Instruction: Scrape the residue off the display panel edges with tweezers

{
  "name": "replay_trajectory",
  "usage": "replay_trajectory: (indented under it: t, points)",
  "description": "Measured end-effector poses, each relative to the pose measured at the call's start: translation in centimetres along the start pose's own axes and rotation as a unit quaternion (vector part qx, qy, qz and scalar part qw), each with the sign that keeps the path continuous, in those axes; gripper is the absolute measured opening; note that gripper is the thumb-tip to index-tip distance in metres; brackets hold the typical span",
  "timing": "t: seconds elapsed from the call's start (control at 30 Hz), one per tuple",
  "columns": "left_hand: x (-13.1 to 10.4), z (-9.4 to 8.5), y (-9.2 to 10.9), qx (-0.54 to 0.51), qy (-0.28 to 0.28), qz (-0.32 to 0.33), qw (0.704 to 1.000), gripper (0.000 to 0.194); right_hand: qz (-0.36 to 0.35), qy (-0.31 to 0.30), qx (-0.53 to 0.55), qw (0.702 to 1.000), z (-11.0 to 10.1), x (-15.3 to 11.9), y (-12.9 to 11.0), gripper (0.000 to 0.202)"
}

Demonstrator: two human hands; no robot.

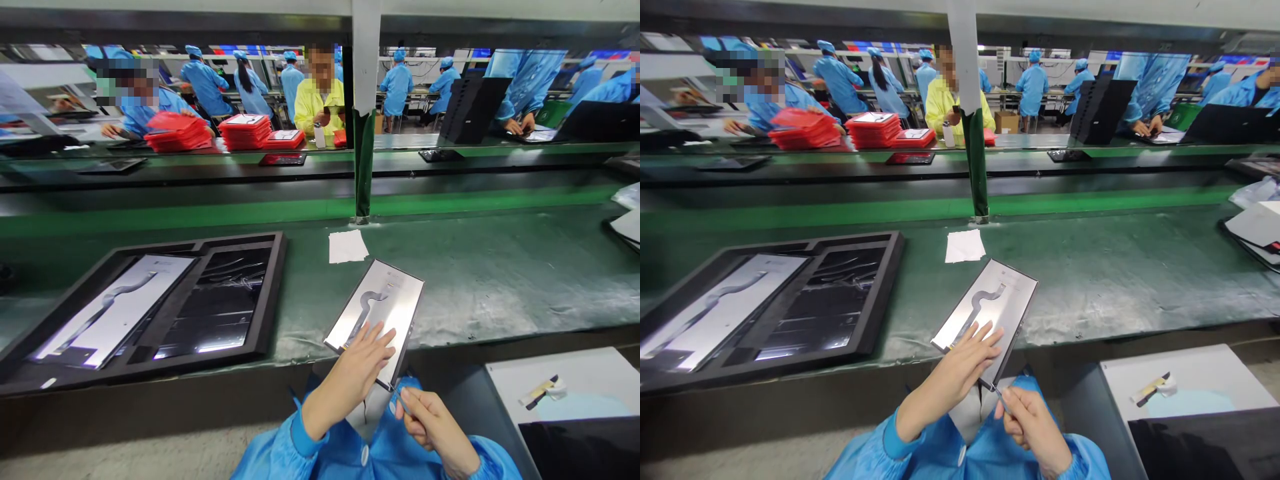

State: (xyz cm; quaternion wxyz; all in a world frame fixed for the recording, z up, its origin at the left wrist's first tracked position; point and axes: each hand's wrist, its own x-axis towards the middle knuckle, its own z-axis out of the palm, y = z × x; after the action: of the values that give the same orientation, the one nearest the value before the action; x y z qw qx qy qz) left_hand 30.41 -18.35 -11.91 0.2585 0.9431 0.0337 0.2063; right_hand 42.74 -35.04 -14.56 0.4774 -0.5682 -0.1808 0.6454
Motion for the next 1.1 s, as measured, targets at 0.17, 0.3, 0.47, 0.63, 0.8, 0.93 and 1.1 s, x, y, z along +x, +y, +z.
replay_trajectory:
  t: [0.17,0.3,0.47,0.63,0.8,0.93,1.1]
  points:
    - [0.0,-0.1,0.0,-0.006,-0.003,-0.003,1.000,0.026,-0.004,-0.009,0.009,1.000,0.1,-0.3,-0.2,0.069]
    - [0.1,-0.2,0.0,-0.008,-0.005,-0.008,1.000,0.026,-0.015,0.004,0.014,1.000,0.0,-0.5,-0.6,0.067]
    - [0.1,-0.2,0.1,-0.010,-0.004,-0.010,1.000,0.023,-0.036,0.022,0.015,0.999,-0.6,-0.5,-1.0,0.068]
    - [0.2,-0.6,0.6,-0.027,0.003,-0.023,0.999,0.027,-0.090,0.068,-0.011,0.994,-1.2,-0.7,-1.3,0.065]
    - [1.2,-0.9,1.8,-0.064,0.047,-0.071,0.994,0.022,-0.180,0.132,-0.110,0.968,-1.1,-1.7,-2.8,0.062]
    - [2.9,-0.4,2.5,-0.087,0.027,-0.113,0.989,0.015,-0.210,0.180,-0.171,0.946,-1.0,-2.4,-4.0,0.059]
    - [5.6,0.0,2.1,-0.085,-0.006,-0.083,0.993,0.006,-0.219,0.222,-0.205,0.928,-2.0,-2.8,-4.3,0.057]
